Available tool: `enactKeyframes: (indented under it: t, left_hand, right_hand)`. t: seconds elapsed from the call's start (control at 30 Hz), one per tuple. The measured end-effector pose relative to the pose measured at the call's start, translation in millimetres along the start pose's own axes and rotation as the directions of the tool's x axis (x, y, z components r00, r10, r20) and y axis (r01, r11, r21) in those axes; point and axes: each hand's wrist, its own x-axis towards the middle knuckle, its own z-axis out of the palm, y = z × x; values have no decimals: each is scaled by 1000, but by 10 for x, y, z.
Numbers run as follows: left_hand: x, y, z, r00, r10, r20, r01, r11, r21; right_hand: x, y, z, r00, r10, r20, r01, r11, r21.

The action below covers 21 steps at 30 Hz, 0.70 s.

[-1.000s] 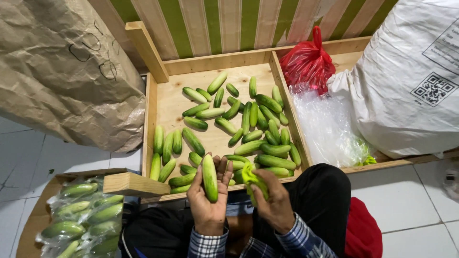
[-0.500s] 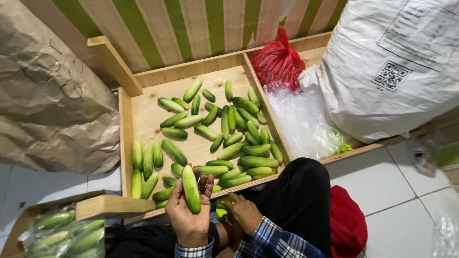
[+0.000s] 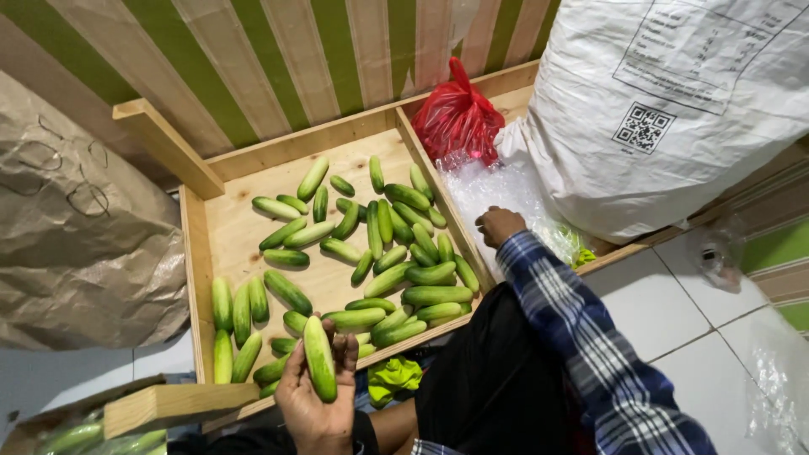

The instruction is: Packaging individual cucumbers into plastic bags and placing them into a cardboard box

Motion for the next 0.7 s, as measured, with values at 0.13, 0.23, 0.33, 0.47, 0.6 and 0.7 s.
enactKeyframes:
  t: [0.13,0.23,0.33,0.47,0.6,0.7]
  left_hand:
    - [73,-8,-115,999,-6,41,6,1000,-6]
    - [135,-5,-158,1000,-10,-8,10,1000,16]
    - [190,11,-217,1000,-2,-4,2,1000,29]
    - [239,6,-283,1000,-22,0,22,999,31]
    - [320,-23,-372,999,-36,36,36,999,13]
    - [383,-55,-478,996,-30,80,28,999,18]
  right_hand:
    - [653,704,549,980,81,182,-72,996,-53]
    - [761,978,799,964,149,222,-136,988,-71]
    - [808,1141,1075,970,122,210,-99,988,-119]
    - [803,1236,1360,997,5,-78,-13,994,-105]
    - [782,1261,1431,904,-68,-423,33,996,-89]
    - [655,1118,1357,968,122,-221,-120,993,24]
